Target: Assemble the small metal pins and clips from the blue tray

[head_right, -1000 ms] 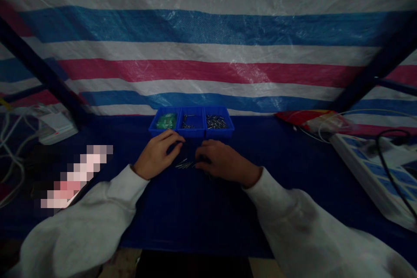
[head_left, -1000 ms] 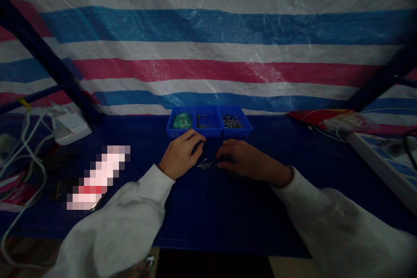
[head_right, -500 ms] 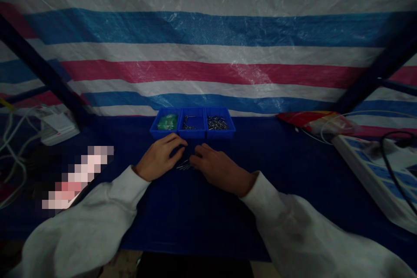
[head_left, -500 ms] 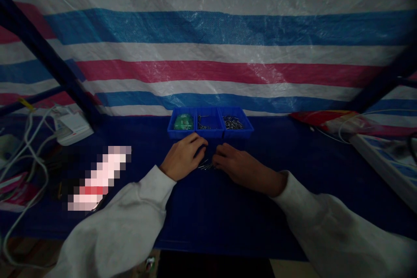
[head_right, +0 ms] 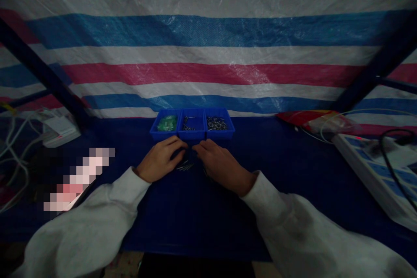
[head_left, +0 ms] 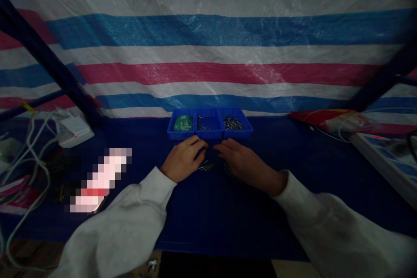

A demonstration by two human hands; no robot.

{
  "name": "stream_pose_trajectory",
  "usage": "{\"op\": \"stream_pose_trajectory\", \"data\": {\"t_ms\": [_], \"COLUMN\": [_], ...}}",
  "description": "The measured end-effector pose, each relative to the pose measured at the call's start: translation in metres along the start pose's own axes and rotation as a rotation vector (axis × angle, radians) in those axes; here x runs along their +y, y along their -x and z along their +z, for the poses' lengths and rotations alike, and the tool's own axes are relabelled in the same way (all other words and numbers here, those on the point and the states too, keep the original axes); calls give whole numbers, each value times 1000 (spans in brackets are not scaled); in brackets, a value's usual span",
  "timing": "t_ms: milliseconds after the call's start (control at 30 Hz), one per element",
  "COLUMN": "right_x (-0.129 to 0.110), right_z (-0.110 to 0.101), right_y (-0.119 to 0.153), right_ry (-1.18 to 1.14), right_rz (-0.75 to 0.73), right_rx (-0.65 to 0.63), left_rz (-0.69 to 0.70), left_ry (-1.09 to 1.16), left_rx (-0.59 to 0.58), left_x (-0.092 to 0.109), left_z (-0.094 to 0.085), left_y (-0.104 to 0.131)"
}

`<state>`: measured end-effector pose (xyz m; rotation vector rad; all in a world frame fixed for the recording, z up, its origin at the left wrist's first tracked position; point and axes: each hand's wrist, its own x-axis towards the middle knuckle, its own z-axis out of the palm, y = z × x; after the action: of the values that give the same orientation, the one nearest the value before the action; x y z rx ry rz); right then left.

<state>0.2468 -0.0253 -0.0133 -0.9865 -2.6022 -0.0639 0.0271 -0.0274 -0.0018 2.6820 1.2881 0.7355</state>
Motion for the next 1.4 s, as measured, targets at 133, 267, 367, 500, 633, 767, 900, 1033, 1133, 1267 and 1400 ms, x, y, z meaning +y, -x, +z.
{"op": "stream_pose_trajectory", "data": {"t_ms": [133, 267, 367, 500, 633, 767, 900, 1033, 1133, 1267, 1400], "right_x": [-1, -4, -8, -15, -20, -22, -21, -22, -23, -23, -20], "right_z": [-3, -10, -15, -21, -22, -20, -18, -20, -21, -22, -21], "right_y": [-1, -4, -7, -9, -9, -8, -8, -8, -8, -8, -8], "right_ry": [24, -105, -275, -426, -481, -497, -494, -504, -517, -531, -494], "right_rz": [-2, 71, 132, 226, 276, 286, 275, 297, 320, 320, 325], "right_rx": [-2, 42, 101, 161, 207, 240, 253, 275, 280, 271, 251], "left_rz": [8, 28, 59, 125, 150, 147, 106, 88, 64, 19, -5], "left_ry": [21, 27, 45, 98, 149, 211, 281, 327, 372, 408, 377], "left_rx": [10, 18, 18, 59, 76, 67, 47, 36, 36, 55, 107], "left_x": [3, 4, 3, 1, 0, 1, 6, 12, 12, 11, 11], "left_z": [-1, -1, 0, 0, 1, 3, 2, -2, -2, -1, -3], "left_y": [0, 0, 0, 0, -1, -1, -1, -2, -2, -3, -4]}}
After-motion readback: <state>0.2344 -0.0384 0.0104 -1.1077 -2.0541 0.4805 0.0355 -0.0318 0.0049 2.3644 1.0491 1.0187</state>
